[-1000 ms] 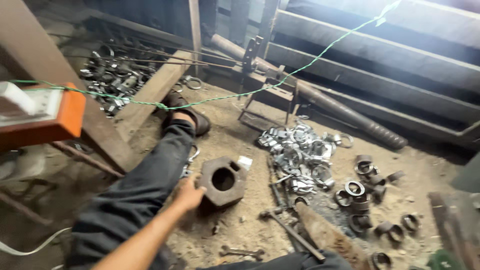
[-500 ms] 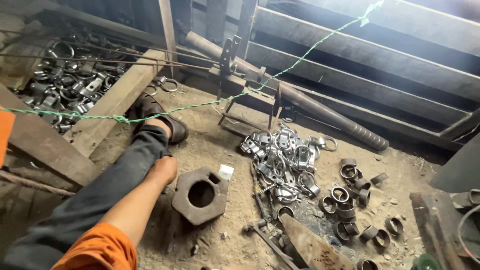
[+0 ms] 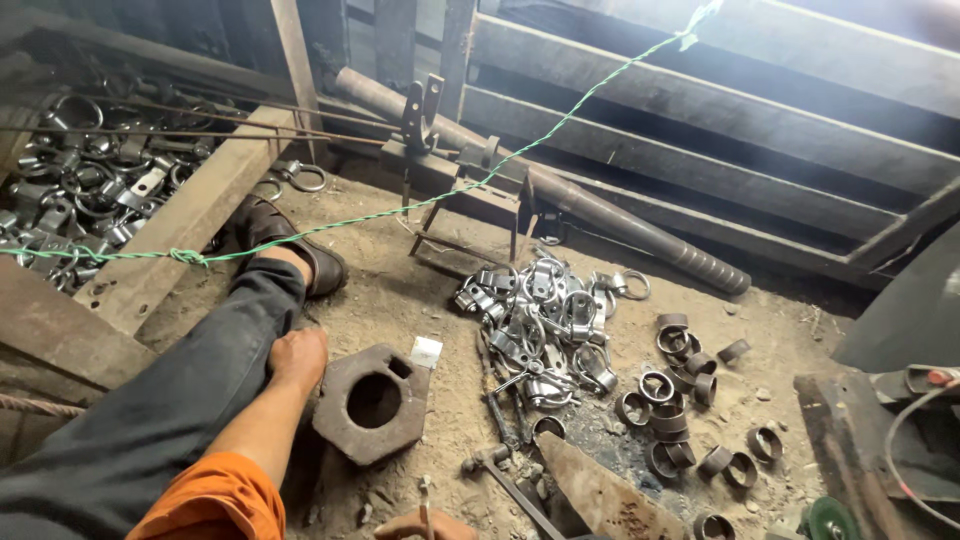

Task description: The person sits on the floor and uses a wrench to tighten bolts on metal shackle assemblies. They repeatedly pick up parts, tighten them, and place them into a nearby wooden bin.

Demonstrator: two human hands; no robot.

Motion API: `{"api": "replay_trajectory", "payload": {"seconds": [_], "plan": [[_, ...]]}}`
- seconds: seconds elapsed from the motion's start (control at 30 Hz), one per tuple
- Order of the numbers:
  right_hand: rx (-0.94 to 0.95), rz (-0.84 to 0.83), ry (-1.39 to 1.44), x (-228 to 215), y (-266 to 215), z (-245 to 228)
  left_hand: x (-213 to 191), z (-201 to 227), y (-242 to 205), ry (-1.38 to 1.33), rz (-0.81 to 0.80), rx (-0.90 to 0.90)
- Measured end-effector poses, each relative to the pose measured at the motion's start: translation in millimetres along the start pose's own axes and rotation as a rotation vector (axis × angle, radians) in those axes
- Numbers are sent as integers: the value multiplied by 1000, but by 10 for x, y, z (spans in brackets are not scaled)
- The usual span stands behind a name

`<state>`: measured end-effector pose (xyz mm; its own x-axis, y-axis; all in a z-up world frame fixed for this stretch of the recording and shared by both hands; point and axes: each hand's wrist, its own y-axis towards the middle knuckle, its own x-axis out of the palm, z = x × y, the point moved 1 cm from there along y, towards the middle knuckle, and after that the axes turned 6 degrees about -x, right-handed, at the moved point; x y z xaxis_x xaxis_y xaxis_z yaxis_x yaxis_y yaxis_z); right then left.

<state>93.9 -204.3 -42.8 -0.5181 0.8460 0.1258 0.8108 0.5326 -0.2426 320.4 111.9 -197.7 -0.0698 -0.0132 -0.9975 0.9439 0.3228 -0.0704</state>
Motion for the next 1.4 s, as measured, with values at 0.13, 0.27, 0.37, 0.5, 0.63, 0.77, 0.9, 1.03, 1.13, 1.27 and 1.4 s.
{"api": "replay_trajectory", "payload": {"seconds": [0.13,0.27,0.37,0.5,0.63,0.77,0.9,1.03,1.13,1.27,1.4], "plan": [[-57,121,-14,-43,-154,42,-175,-34,-121,-83,6,-27],[-246,268,83,3,-259,35,-643,-34,-314,-149,85,27],[-418,238,38,102,-362,-82,-1325,33,-700,-204,137,112],[-271,322,-38,241,-481,-243,-2088,-69,-1386,-411,210,175],[-304,386,-114,358,-535,-365,-2163,-203,-1733,-689,300,147],[-313,397,-112,420,-552,-372,-1859,-277,-2075,-741,290,188],[-324,388,-142,443,-547,-314,-1678,-437,-2386,-896,-152,244],[-300,369,-158,471,-549,-320,-1505,-463,-2456,-1337,-936,305],[-281,389,-184,481,-541,-314,-1423,-369,-2402,-1313,-718,414],[-249,415,-183,380,-539,-246,-1441,-211,-2226,-1059,71,238],[-237,466,-216,386,-528,-257,-1624,-224,-2215,-1020,130,44]]}}
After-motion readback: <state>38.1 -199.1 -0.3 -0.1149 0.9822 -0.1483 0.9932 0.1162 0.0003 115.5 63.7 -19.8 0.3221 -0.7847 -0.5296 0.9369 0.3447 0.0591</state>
